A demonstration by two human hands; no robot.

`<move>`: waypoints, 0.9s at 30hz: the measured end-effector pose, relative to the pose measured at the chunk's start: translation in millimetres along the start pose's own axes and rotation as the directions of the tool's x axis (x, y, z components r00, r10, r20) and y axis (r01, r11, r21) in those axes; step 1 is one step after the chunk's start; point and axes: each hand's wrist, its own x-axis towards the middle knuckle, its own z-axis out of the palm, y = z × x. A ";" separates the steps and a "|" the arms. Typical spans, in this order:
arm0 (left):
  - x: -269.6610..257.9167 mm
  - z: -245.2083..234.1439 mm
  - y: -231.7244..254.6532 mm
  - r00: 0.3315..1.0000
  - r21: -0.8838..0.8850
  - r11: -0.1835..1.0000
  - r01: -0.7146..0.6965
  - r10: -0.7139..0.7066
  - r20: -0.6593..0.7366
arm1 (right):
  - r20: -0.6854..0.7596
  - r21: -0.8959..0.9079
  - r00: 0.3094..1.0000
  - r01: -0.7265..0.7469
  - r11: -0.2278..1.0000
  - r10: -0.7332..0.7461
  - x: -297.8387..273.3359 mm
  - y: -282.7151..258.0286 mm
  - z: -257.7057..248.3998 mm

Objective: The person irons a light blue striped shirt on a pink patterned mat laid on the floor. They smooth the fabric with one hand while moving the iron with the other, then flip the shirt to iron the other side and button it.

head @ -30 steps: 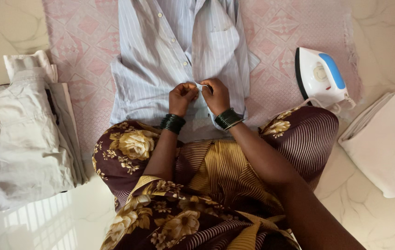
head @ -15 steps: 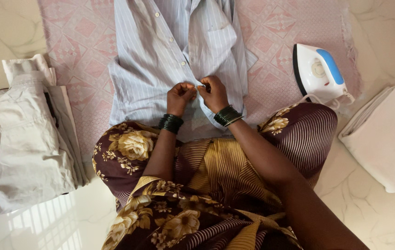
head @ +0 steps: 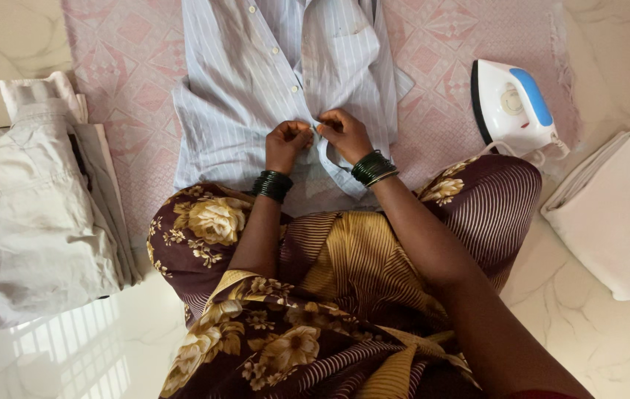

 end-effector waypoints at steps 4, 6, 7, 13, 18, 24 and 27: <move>1.3 -2.5 -4.9 1.000 -0.041 0.999 0.004 -0.005 -0.012 | 0.112 -0.477 0.959 -0.178 0.861 0.260 -0.4 -21.2 -23.3; 1.7 -4.7 -5.8 1.000 0.008 1.000 -0.012 0.013 -0.011 | 0.220 -0.440 0.940 -0.142 0.887 0.259 -9.4 -21.9 -24.2; 1.5 -4.1 -6.3 1.000 0.033 0.999 -0.020 0.020 -0.010 | 0.272 -0.420 0.927 -0.126 0.899 0.258 -12.8 -17.5 -24.8; -2.4 -3.4 4.5 1.000 0.074 0.997 0.015 -0.015 -0.013 | 0.241 -0.070 0.931 -0.267 0.961 0.276 -3.4 15.8 -28.1; -8.4 -10.8 16.8 0.998 0.154 0.987 0.044 -0.051 0.041 | 0.209 0.245 0.888 -0.452 0.857 0.409 -0.5 5.4 -39.3; -15.7 -15.0 10.2 0.997 0.195 0.981 0.017 -0.030 0.066 | 0.279 0.393 0.895 -0.437 0.809 0.348 -7.2 31.6 -27.3; -23.4 -16.9 10.0 0.998 0.225 0.974 0.004 -0.019 0.064 | 0.304 0.391 0.914 -0.377 0.840 0.269 -11.6 68.3 -20.9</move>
